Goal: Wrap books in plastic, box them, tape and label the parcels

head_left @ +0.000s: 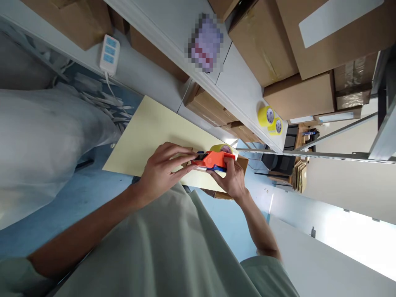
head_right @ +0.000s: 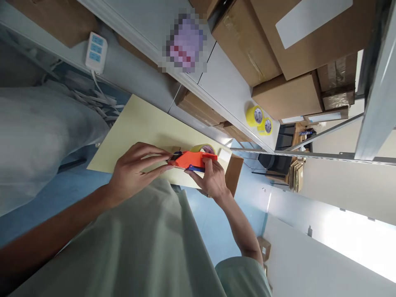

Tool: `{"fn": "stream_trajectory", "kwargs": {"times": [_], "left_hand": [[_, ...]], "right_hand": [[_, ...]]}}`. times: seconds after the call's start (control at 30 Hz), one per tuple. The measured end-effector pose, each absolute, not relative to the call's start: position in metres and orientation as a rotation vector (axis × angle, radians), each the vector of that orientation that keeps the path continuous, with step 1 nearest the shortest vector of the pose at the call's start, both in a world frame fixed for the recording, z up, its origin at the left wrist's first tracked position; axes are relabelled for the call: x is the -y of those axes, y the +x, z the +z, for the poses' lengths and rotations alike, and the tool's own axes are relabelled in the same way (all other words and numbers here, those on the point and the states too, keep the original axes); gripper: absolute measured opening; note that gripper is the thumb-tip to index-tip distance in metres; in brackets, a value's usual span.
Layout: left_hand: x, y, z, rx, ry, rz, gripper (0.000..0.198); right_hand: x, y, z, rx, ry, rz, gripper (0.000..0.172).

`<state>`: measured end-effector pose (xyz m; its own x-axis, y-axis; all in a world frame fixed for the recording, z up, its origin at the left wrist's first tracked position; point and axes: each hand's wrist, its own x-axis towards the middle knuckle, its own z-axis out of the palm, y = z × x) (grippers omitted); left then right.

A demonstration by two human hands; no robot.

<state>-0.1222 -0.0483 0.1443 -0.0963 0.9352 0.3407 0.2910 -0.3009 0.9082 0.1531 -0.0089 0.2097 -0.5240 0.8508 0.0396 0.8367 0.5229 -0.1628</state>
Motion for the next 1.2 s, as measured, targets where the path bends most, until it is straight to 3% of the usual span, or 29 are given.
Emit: {"fn": "stream_trajectory", "kwargs": {"times": [0.4,0.7,0.97,1.2], "left_hand": [[0.058,-0.131,0.116,-1.273,1.644,1.519,0.015],[0.062,-0.134,0.094,-1.228,1.573,1.392,0.031],[0.058,-0.117,0.076,-1.206,1.466,1.330,0.032],[0.058,-0.106,0.079,-1.320,1.414,1.353,0.022]], "right_hand": [[0.022,0.152,0.203,2.758,-1.575,0.284,0.070],[0.033,0.150,0.187,2.821,-1.629,0.355,0.072],[0.034,0.163,0.178,2.844,-1.637,0.292,0.065],[0.029,0.167,0.174,2.830,-1.692,0.272,0.062]]}}
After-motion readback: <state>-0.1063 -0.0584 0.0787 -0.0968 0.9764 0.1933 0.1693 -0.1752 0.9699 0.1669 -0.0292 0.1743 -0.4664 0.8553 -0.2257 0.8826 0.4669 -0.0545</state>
